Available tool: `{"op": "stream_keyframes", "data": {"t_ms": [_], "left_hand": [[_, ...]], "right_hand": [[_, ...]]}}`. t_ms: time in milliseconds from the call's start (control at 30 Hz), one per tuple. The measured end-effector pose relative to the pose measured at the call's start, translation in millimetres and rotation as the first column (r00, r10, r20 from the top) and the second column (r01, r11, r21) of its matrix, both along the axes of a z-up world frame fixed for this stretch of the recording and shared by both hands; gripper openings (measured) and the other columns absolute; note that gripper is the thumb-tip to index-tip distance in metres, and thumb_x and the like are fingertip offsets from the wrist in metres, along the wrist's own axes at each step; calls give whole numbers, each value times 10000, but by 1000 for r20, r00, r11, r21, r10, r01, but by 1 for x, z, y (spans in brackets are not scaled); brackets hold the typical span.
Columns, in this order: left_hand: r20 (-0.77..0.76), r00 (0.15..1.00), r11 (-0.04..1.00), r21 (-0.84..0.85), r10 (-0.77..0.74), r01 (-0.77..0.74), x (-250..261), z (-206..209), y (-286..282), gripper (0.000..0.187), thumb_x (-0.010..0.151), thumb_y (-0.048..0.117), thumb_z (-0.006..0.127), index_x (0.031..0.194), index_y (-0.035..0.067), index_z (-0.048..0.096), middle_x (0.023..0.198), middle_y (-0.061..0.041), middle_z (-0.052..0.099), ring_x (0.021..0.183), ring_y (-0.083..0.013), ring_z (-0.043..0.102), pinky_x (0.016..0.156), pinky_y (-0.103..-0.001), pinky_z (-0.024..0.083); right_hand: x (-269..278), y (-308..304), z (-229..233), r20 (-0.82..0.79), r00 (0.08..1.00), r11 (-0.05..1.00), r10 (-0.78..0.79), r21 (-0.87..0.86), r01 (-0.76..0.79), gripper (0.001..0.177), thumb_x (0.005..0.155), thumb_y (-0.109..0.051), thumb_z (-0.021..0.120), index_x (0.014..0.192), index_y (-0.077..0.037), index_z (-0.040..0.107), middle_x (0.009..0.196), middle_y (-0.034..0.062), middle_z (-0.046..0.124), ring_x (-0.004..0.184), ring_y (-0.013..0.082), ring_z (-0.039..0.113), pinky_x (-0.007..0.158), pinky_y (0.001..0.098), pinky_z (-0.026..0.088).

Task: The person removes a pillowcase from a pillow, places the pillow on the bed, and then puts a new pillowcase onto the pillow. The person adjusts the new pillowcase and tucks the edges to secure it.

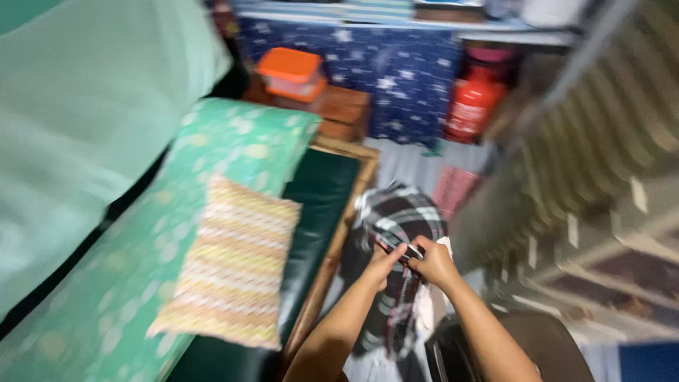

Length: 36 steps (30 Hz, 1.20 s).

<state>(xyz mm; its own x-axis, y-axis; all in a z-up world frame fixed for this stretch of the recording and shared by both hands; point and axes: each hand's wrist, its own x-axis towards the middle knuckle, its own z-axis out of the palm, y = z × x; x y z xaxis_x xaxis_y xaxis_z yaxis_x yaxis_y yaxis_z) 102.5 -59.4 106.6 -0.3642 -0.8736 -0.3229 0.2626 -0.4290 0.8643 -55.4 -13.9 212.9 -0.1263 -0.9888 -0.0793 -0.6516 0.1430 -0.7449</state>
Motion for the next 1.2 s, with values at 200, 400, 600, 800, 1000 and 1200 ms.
{"op": "stream_keyframes", "data": {"t_ms": [200,400,600,800,1000,1200], "left_hand": [[-54,886,871,-167,460,-462,113,102,-52,757,751,136,817,1395,42,430,1264,-102,608,1182,-219,590,1034,-385,467],[-131,714,681,-221,688,-698,243,161,-94,699,749,62,775,1348,47,414,1175,-104,612,1068,-227,623,933,-376,519],[-43,492,413,-483,870,-772,408,188,-117,777,746,30,735,1439,1,387,1241,-135,608,1094,-229,605,967,-369,506],[323,118,330,-747,939,-578,512,220,-124,789,759,43,727,1459,56,363,1145,-202,654,1073,-341,654,946,-411,507],[405,-76,353,-863,911,-360,542,211,-120,564,800,52,744,1328,126,558,1141,-217,701,1093,-440,676,933,-446,547],[345,54,333,-836,937,-436,483,201,-157,625,719,94,839,1293,101,591,1223,-162,611,1091,-335,611,868,-400,538]], "right_hand": [[113,-86,77,19,939,887,343,-335,-318,337,661,-125,757,979,-42,678,871,161,707,799,309,705,719,378,541],[244,-163,129,-86,759,605,646,-550,-577,379,681,-135,775,1028,-34,661,939,145,679,871,314,673,766,354,534],[366,-227,126,226,687,702,690,-439,-561,279,821,-167,813,1055,-60,705,771,31,599,715,113,557,661,272,461],[430,-329,108,704,413,789,578,-352,-504,194,882,-35,654,1075,-35,671,911,-20,686,821,74,612,754,235,479],[491,-403,118,904,77,730,421,-287,-621,78,929,-3,619,994,-31,653,863,34,655,785,127,590,731,268,491],[548,-429,134,817,95,422,568,-190,-886,105,902,-5,611,999,-10,651,858,62,628,789,144,579,754,277,454]]}}
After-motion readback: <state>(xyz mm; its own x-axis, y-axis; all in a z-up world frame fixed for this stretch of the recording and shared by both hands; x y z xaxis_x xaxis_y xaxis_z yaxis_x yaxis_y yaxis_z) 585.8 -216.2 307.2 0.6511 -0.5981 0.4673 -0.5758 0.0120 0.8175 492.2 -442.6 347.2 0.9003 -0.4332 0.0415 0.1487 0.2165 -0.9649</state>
